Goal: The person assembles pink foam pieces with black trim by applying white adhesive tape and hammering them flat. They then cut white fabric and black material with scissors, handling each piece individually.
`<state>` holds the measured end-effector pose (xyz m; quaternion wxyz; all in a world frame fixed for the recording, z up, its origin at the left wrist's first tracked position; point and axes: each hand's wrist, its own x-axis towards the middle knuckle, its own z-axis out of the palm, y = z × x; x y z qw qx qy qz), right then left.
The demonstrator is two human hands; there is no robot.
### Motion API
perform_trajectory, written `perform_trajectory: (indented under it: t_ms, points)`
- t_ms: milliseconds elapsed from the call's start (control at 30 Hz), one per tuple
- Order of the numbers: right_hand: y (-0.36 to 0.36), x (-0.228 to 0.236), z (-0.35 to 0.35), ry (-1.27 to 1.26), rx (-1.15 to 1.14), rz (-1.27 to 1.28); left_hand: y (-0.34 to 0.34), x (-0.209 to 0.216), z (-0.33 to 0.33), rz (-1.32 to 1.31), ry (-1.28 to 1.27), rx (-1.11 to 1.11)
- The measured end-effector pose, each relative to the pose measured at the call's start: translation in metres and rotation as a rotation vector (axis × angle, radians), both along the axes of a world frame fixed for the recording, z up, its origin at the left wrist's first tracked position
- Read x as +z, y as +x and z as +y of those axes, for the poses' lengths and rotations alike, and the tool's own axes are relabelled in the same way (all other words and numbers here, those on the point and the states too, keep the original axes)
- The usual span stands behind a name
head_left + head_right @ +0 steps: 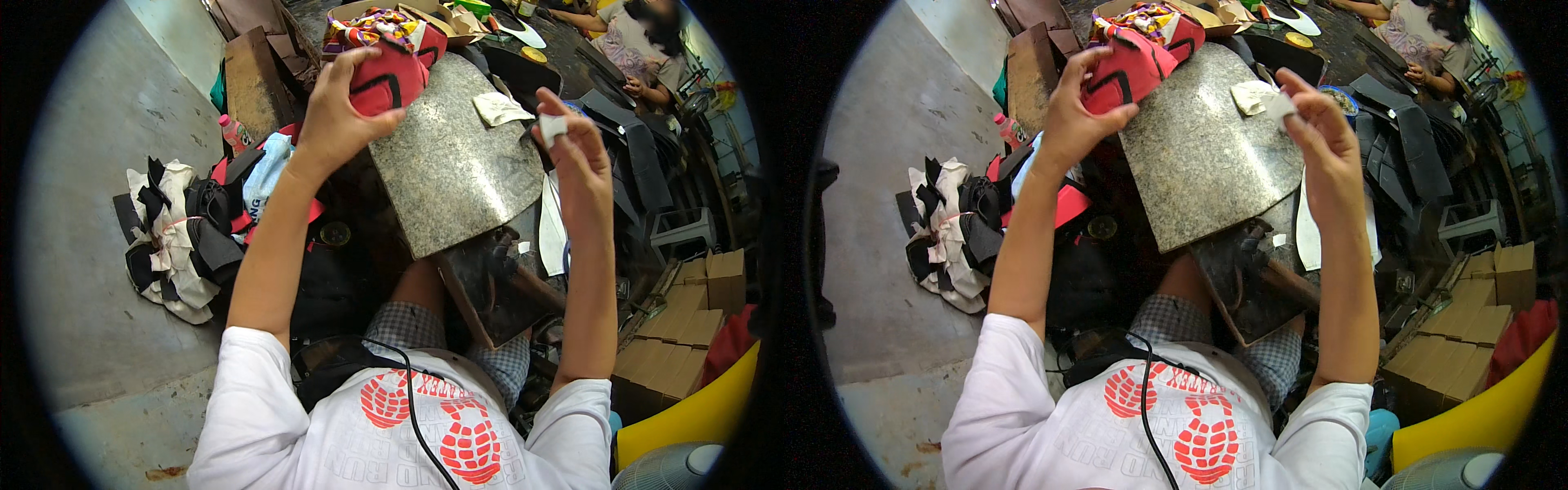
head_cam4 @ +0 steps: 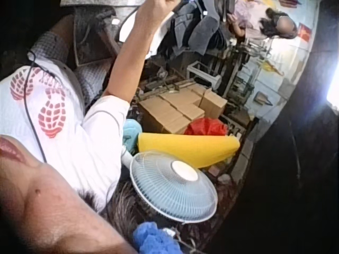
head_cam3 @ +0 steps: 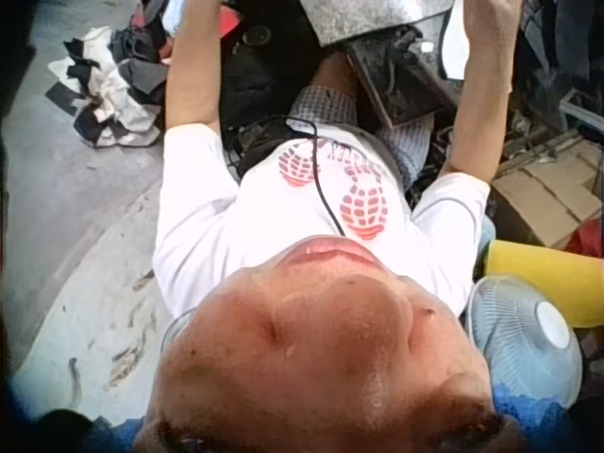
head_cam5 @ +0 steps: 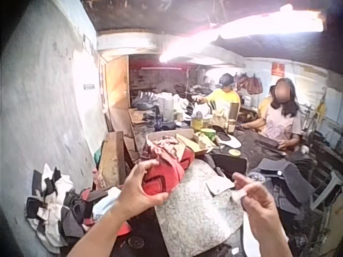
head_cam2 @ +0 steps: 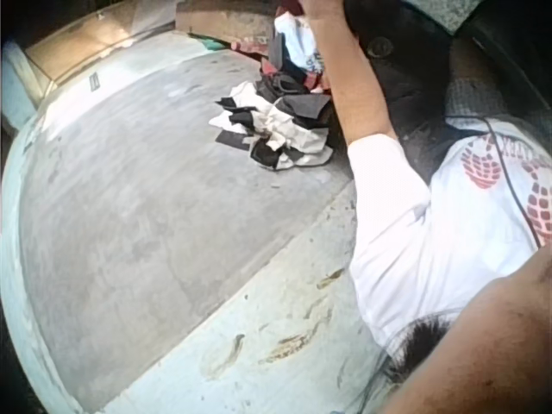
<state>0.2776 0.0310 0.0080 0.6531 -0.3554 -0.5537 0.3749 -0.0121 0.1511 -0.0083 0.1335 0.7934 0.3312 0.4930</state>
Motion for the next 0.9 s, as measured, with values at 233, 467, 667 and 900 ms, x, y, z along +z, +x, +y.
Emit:
perform_trajectory:
  t_ms: [233, 467, 667, 900]
  points:
    - [-0.022, -0.015, -0.008, -0.189, 0.125, -0.157, 0.004, -0.025, -0.034, 0.041, -0.105, 0.285]
    - [-0.064, -0.034, 0.061, -0.565, 0.397, 0.274, 0.020, -0.032, -0.049, 0.075, -0.179, 0.319]
    - [-0.070, -0.056, 0.082, -0.468, 0.243, 0.433, 0.002, -0.040, 0.010, 0.027, -0.364, -0.138]
    - [-0.063, -0.040, 0.061, -0.465, 0.295, 0.444, 0.035, -0.061, 0.126, 0.365, -0.176, 0.428]
